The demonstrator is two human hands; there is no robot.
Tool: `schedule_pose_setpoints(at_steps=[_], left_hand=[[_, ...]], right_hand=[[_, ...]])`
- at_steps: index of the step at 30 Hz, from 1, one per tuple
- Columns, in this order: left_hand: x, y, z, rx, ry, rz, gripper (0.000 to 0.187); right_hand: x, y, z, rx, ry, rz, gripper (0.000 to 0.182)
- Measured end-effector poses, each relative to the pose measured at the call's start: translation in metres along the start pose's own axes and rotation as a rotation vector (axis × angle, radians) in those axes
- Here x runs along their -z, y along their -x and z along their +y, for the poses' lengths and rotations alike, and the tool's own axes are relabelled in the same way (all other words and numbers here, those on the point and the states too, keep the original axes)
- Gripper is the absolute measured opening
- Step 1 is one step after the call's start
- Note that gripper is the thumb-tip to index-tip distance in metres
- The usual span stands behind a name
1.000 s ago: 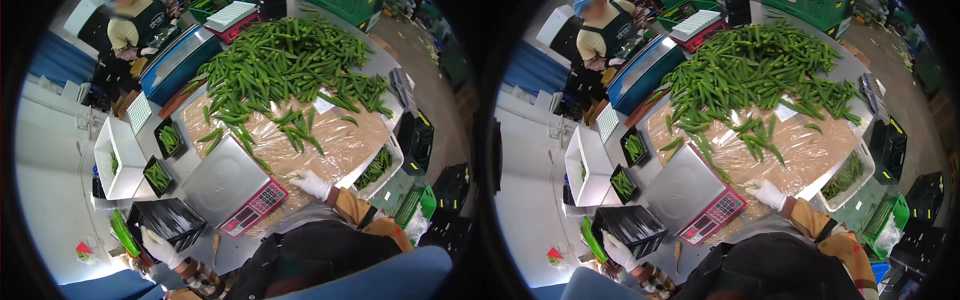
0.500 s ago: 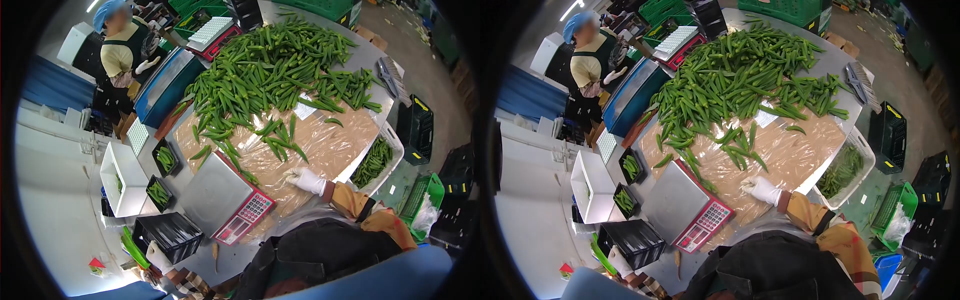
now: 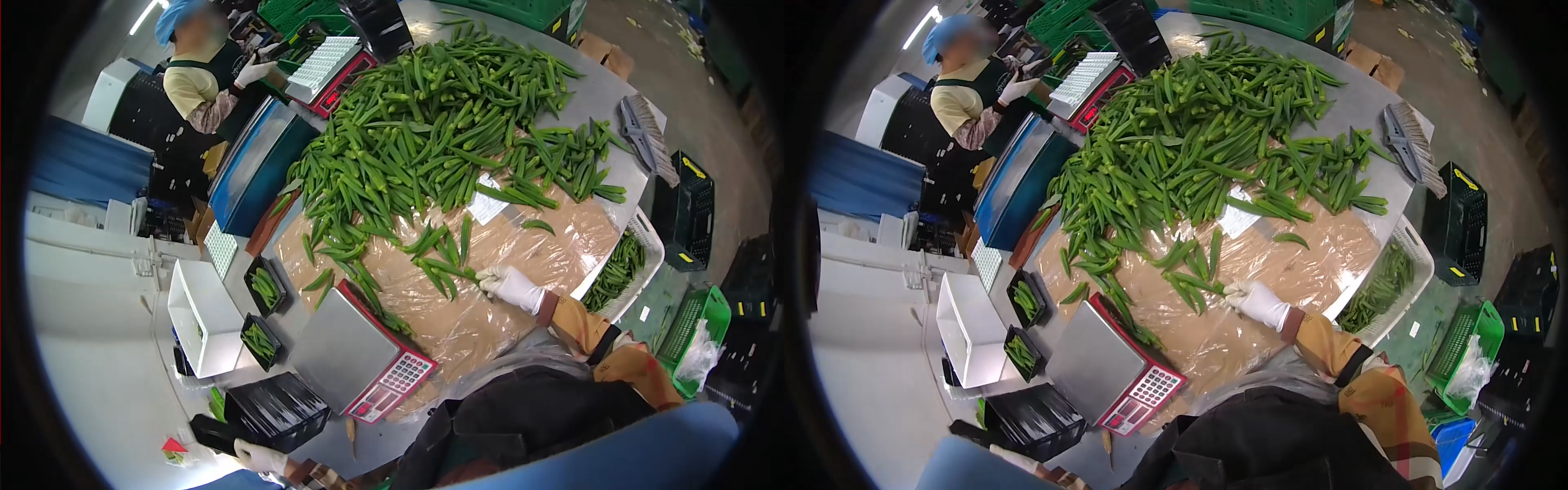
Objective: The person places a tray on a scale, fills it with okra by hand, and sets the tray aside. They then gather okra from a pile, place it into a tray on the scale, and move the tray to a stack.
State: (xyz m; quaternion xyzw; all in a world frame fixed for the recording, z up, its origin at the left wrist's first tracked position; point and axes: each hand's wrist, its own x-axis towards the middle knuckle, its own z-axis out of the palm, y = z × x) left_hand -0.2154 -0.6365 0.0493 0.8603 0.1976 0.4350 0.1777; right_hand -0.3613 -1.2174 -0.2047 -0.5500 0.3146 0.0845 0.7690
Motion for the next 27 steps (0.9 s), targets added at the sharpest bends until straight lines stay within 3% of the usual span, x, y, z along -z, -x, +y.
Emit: schedule_pose_setpoints(at_steps=[3, 4, 5, 7, 8, 10, 12, 13, 15, 18, 20, 21, 22, 23, 24, 25, 26, 27], left_hand=[[-0.008, 0.022, 0.012, -0.336, 0.038, -0.005, 0.027], [-0.011, 0.055, 0.061, -0.353, 0.019, -0.067, 0.02], [-0.02, 0.081, 0.076, -0.424, 0.12, -0.188, 0.017], [-0.027, 0.136, 0.113, -0.339, 0.153, -0.535, 0.01], [-0.038, 0.156, 0.092, -0.381, 0.114, -0.668, 0.008], [-0.044, 0.192, 0.076, -0.32, 0.167, -0.954, 0.006], [-0.04, 0.211, 0.079, -0.514, 0.119, -0.895, 0.011], [-0.039, 0.21, 0.083, -0.423, 0.138, -0.889, 0.016], [-0.044, 0.204, 0.079, -0.163, 0.283, -0.904, 0.027], [-0.055, 0.183, 0.099, -0.083, 0.301, -0.961, 0.029], [-0.06, 0.172, 0.144, -0.093, 0.32, -0.959, 0.027], [-0.065, 0.167, 0.16, -0.091, 0.345, -0.977, 0.028], [-0.07, 0.164, 0.175, -0.086, 0.369, -0.992, 0.029], [-0.077, 0.16, 0.189, 0.012, 0.424, -1.03, 0.029], [-0.087, 0.15, 0.2, -0.009, 0.421, -1.122, 0.029], [-0.1, 0.143, 0.211, -0.093, 0.384, -1.133, 0.029], [-0.115, 0.139, 0.224, -0.175, 0.342, -1.144, 0.03], [-0.133, 0.135, 0.239, -0.211, 0.34, -1.19, 0.031]], right_hand=[[0.025, -0.025, -0.027, 0.221, 0.257, 0.198, 0.027], [0.036, -0.036, -0.037, 0.273, 0.354, 0.263, 0.027], [0.044, -0.048, -0.051, 0.347, 0.431, 0.35, 0.027], [0.053, -0.075, -0.089, 0.499, 0.58, 0.519, 0.027], [0.054, -0.084, -0.111, 0.423, 0.579, 0.554, 0.028], [0.061, -0.113, -0.131, 0.48, 0.648, 0.639, 0.029], [0.066, -0.138, -0.147, 0.34, 0.781, 0.629, 0.032], [0.069, -0.155, -0.141, 0.376, 0.871, 0.65, 0.03], [0.071, -0.166, -0.141, 0.373, 0.941, 0.577, 0.022], [0.079, -0.144, -0.152, 0.343, 0.832, 0.421, 0.017], [0.113, -0.108, -0.145, 0.571, 0.512, 0.13, 0.014], [0.129, -0.059, -0.17, 0.254, 0.223, -0.165, 0.012], [0.149, -0.018, -0.183, 0.152, 0.199, -0.319, 0.011], [0.177, 0.013, -0.192, -0.073, 0.28, -0.491, 0.008], [0.212, 0.034, -0.172, -0.167, 0.415, -0.583, 0.012], [0.254, 0.049, -0.125, 0.207, 1.141, -0.466, 0.022], [0.265, 0.062, -0.126, 0.047, 1.494, -0.099, 0.026], [0.274, 0.074, -0.128, -0.241, 1.78, 0.223, 0.029]])
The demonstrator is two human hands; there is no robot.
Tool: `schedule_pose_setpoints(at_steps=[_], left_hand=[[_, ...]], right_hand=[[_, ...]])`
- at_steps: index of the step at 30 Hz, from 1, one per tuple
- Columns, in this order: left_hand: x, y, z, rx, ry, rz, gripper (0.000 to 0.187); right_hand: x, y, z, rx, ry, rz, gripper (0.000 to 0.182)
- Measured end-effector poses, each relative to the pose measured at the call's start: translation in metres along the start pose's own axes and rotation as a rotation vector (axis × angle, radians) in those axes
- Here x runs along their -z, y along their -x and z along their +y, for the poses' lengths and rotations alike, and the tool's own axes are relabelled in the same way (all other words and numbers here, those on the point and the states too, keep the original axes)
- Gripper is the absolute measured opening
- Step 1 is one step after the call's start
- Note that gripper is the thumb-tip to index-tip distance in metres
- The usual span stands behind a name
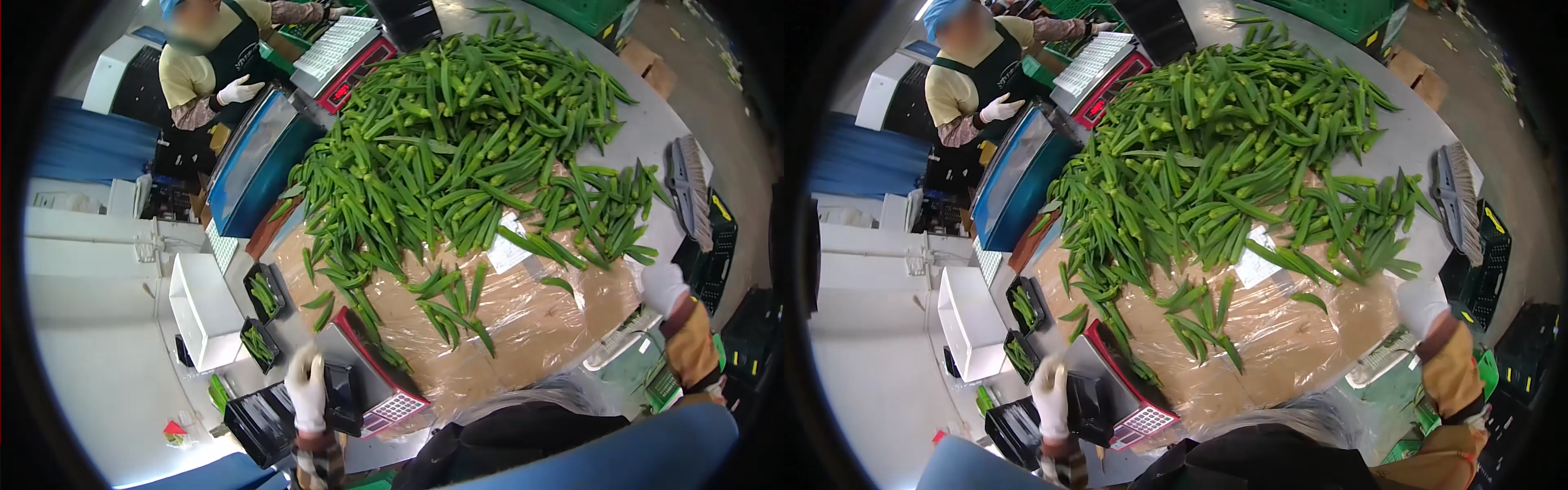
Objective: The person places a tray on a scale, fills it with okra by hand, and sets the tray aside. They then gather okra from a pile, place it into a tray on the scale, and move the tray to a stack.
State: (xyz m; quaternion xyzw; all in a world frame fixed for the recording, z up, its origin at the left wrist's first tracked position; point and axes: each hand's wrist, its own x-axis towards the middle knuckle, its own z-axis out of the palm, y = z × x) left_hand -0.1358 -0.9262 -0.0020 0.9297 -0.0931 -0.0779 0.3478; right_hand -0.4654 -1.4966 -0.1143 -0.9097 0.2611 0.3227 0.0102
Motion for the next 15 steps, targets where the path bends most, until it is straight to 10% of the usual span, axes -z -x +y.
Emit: schedule_pose_setpoints(at_steps=[5, 9, 15], left_hand=[[-0.088, -0.137, 0.051, -0.35, 0.043, -0.164, 0.037], [-0.194, -0.232, 0.057, -0.306, 0.125, -0.175, 0.056], [-0.251, -0.245, 0.089, -0.237, -0.343, -0.007, 0.087]], right_hand=[[0.127, -0.037, -0.074, 0.214, -0.787, 0.506, 0.014], [0.149, -0.14, -0.19, 0.579, -0.867, 0.664, 0.042], [0.169, -0.232, -0.311, 0.438, -0.338, 0.644, 0.079]])
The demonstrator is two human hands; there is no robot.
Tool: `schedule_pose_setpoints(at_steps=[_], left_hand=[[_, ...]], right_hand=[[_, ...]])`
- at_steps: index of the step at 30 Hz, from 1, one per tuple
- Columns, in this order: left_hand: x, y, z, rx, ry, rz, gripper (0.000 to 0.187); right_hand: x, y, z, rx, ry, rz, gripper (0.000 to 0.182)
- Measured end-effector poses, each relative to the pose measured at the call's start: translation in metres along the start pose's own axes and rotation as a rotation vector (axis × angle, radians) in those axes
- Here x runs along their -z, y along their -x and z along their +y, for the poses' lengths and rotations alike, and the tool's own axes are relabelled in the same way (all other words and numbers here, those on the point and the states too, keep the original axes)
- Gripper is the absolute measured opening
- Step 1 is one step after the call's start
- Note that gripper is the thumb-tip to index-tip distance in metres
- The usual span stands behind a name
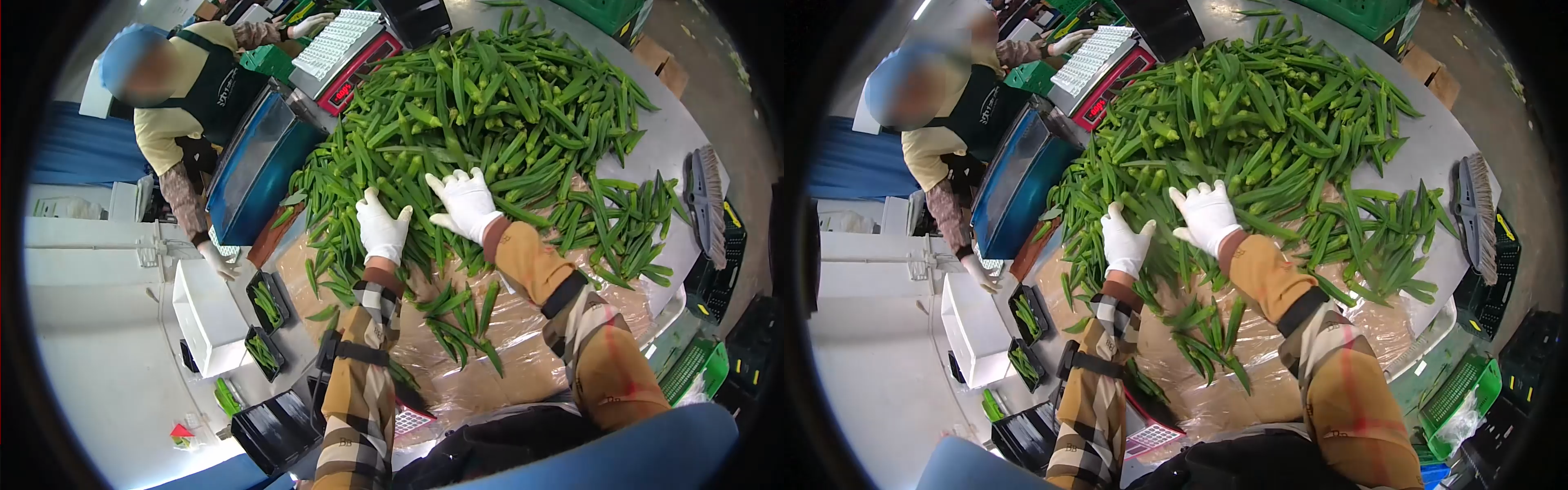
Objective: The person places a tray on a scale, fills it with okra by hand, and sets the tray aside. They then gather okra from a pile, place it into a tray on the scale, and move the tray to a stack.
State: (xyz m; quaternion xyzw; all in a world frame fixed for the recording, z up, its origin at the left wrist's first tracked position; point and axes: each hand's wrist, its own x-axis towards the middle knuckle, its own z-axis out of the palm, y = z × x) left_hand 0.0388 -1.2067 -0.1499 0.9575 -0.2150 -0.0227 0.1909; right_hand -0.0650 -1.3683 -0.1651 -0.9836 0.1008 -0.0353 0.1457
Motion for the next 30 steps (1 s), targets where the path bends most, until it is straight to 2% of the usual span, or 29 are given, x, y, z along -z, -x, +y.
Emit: schedule_pose_setpoints(at_steps=[1, 3, 4, 6, 7, 8, 10, 12, 14, 17, 18, 22, 24, 29, 30], left_hand=[[-0.005, 0.004, 0.002, -0.008, -0.025, 0.033, 0.087], [-0.016, 0.021, 0.003, -0.06, -0.03, 0.083, 0.083], [-0.021, 0.033, 0.006, -0.085, 0.012, 0.087, 0.074], [-0.041, 0.064, -0.002, -0.223, 0.151, 0.124, 0.067], [-0.044, 0.087, -0.001, -0.158, 0.216, 0.015, 0.066], [-0.036, 0.108, 0.005, -0.208, 0.207, -0.003, 0.068], [-0.02, 0.151, 0.01, -0.23, 0.251, -0.089, 0.071], [-0.004, 0.193, 0.015, -0.242, 0.102, -0.198, 0.06], [0.005, 0.238, 0.014, -0.354, -0.105, -0.241, 0.054], [0.004, 0.297, 0.01, -0.428, -0.201, -0.267, 0.054], [0.005, 0.313, 0.011, -0.417, -0.197, -0.275, 0.054], [0.008, 0.363, 0.017, -0.389, -0.163, -0.32, 0.056], [0.008, 0.383, 0.02, -0.407, -0.117, -0.312, 0.058], [0.007, 0.418, 0.03, -0.438, -0.032, -0.414, 0.056], [0.009, 0.421, 0.03, -0.467, -0.035, -0.434, 0.054]], right_hand=[[-0.007, 0.005, -0.008, -0.001, 0.07, 0.057, 0.091], [-0.022, 0.02, -0.006, 0.065, 0.047, 0.12, 0.092], [-0.026, 0.027, -0.002, 0.102, 0.041, 0.159, 0.092], [-0.018, 0.047, -0.005, 0.182, 0.049, 0.015, 0.086], [-0.015, 0.062, -0.009, 0.207, 0.026, -0.071, 0.084], [-0.01, 0.08, -0.013, 0.231, 0.003, -0.157, 0.082], [-0.004, 0.121, -0.012, 0.307, -0.007, -0.159, 0.08], [0.003, 0.167, -0.006, 0.388, -0.063, -0.159, 0.077], [0.012, 0.205, 0.004, 0.445, -0.07, -0.22, 0.066], [0.025, 0.248, 0.028, 0.47, 0.043, -0.253, 0.062], [0.038, 0.258, 0.034, 0.467, 0.117, -0.337, 0.064], [0.03, 0.3, 0.059, 0.385, 0.088, -0.226, 0.062], [0.049, 0.306, 0.046, 0.26, 0.069, -0.25, 0.061], [0.021, 0.302, 0.013, 0.146, -0.093, 0.192, 0.038], [0.018, 0.293, -0.002, 0.138, -0.127, 0.226, 0.041]])
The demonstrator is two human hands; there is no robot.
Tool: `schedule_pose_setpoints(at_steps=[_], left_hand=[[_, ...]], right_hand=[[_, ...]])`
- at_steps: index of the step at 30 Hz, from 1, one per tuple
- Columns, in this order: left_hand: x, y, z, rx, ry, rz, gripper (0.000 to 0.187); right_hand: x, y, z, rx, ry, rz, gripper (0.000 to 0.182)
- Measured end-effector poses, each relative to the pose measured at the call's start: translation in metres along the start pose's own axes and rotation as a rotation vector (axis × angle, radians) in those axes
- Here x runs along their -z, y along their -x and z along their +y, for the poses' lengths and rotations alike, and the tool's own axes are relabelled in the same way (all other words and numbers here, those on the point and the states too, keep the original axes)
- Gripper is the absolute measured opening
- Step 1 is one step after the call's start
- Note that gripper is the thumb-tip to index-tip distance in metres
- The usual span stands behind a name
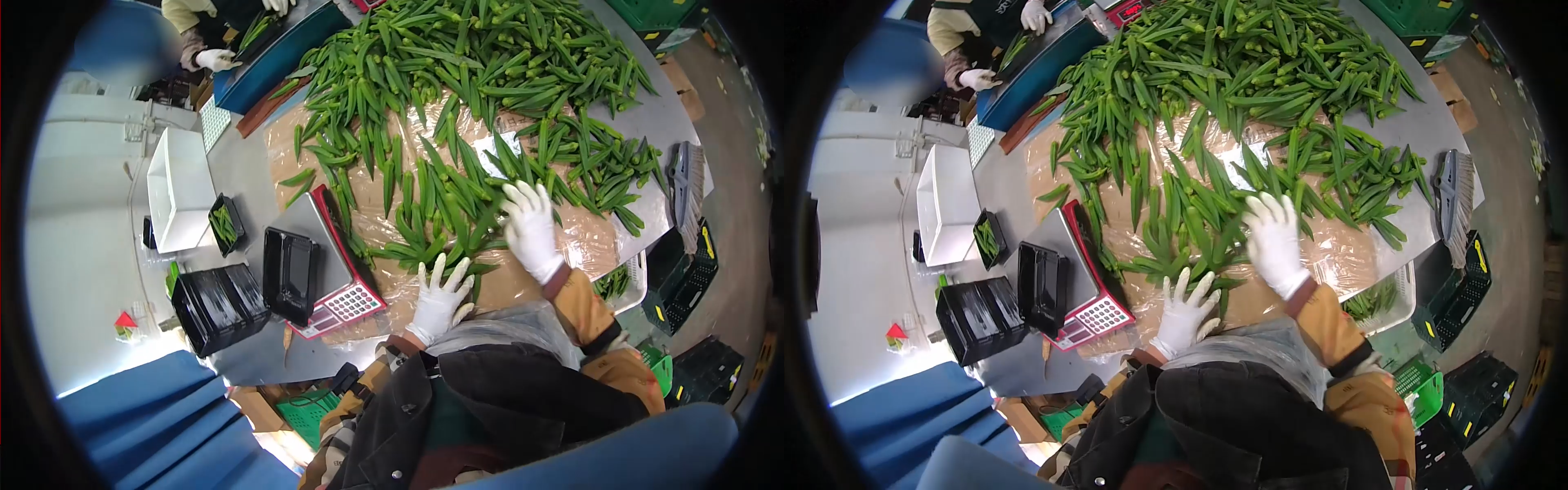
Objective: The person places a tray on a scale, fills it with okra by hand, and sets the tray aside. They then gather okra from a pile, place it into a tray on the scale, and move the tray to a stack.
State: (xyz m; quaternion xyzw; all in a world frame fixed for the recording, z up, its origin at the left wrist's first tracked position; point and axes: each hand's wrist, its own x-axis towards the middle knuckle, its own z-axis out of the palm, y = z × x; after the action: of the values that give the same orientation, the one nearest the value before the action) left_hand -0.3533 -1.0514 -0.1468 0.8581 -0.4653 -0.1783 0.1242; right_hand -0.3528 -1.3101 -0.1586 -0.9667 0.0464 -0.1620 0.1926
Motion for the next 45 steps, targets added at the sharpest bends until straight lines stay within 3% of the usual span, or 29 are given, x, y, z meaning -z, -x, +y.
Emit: schedule_pose_setpoints(at_steps=[4, 5, 9, 11, 15, 18, 20, 21, 22, 23, 24, 26, 28, 31, 32, 34, 38, 41, 44, 45], left_hand=[[-0.009, 0.016, -0.004, -0.076, 0.07, -0.023, 0.044], [-0.013, 0.022, -0.008, -0.072, 0.12, -0.023, 0.043], [-0.014, 0.049, -0.018, 0.067, 0.274, 0.012, 0.036], [-0.019, 0.065, -0.025, 0.151, 0.33, 0.036, 0.033], [-0.022, 0.083, -0.04, 0.297, 0.543, 0.336, 0.021], [-0.015, 0.085, -0.056, 0.463, 0.795, 0.479, 0.017], [-0.011, 0.085, -0.062, 0.603, 0.965, 0.533, 0.017], [-0.011, 0.084, -0.064, 0.594, 0.952, 0.564, 0.016], [-0.011, 0.084, -0.062, 0.58, 0.956, 0.583, 0.015], [-0.01, 0.083, -0.059, 0.565, 0.958, 0.599, 0.015], [-0.008, 0.083, -0.055, 0.548, 0.96, 0.614, 0.014], [-0.003, 0.084, -0.047, 0.504, 0.865, 0.601, 0.014], [-0.019, 0.093, -0.049, 0.492, 0.853, 0.596, 0.013], [-0.016, 0.103, -0.048, 0.51, 0.86, 0.55, 0.012], [-0.014, 0.105, -0.047, 0.511, 0.851, 0.536, 0.012], [-0.009, 0.105, -0.049, 0.519, 0.864, 0.543, 0.011], [-0.01, 0.097, -0.058, 0.475, 0.888, 0.576, 0.011], [-0.014, 0.083, -0.065, 0.47, 0.94, 0.625, 0.011], [-0.016, 0.069, -0.077, 0.455, 0.893, 0.617, 0.016], [-0.016, 0.065, -0.078, 0.396, 0.729, 0.626, 0.019]], right_hand=[[-0.032, -0.028, -0.047, 0.046, -0.205, -0.185, 0.059], [-0.047, -0.025, -0.043, 0.108, -0.109, -0.306, 0.066], [-0.036, -0.019, -0.013, 0.265, 0.063, -0.307, 0.072], [-0.029, -0.011, 0.009, 0.239, 0.144, -0.265, 0.076], [0.007, -0.006, 0.02, 0.062, 0.23, -0.359, 0.084], [0.017, -0.008, -0.009, -0.044, 0.239, -0.283, 0.076], [-0.002, -0.015, -0.033, 0.006, 0.101, -0.133, 0.065], [-0.009, -0.023, -0.054, 0.071, 0.054, -0.071, 0.051], [-0.018, -0.03, -0.073, 0.102, -0.127, -0.119, 0.041], [-0.038, -0.036, -0.092, 0.146, -0.116, -0.186, 0.03], [-0.061, -0.037, -0.106, 0.202, -0.183, -0.072, 0.028], [-0.09, -0.047, -0.135, 0.157, -0.057, -0.22, 0.033], [-0.118, -0.053, -0.144, 0.127, 0.148, -0.227, 0.037], [-0.117, -0.064, -0.142, -0.019, -0.017, -0.31, 0.042], [-0.112, -0.064, -0.136, -0.13, -0.261, -0.311, 0.041], [-0.11, -0.057, -0.118, -0.443, -1.146, -0.309, 0.037], [-0.033, -0.031, -0.092, -0.63, -1.829, -0.434, 0.034], [-0.008, -0.007, -0.086, -0.726, -2.043, -0.367, 0.034], [-0.007, 0.015, -0.074, -0.684, -2.071, -0.31, 0.033], [-0.006, 0.021, -0.072, -0.695, -2.06, -0.283, 0.036]])
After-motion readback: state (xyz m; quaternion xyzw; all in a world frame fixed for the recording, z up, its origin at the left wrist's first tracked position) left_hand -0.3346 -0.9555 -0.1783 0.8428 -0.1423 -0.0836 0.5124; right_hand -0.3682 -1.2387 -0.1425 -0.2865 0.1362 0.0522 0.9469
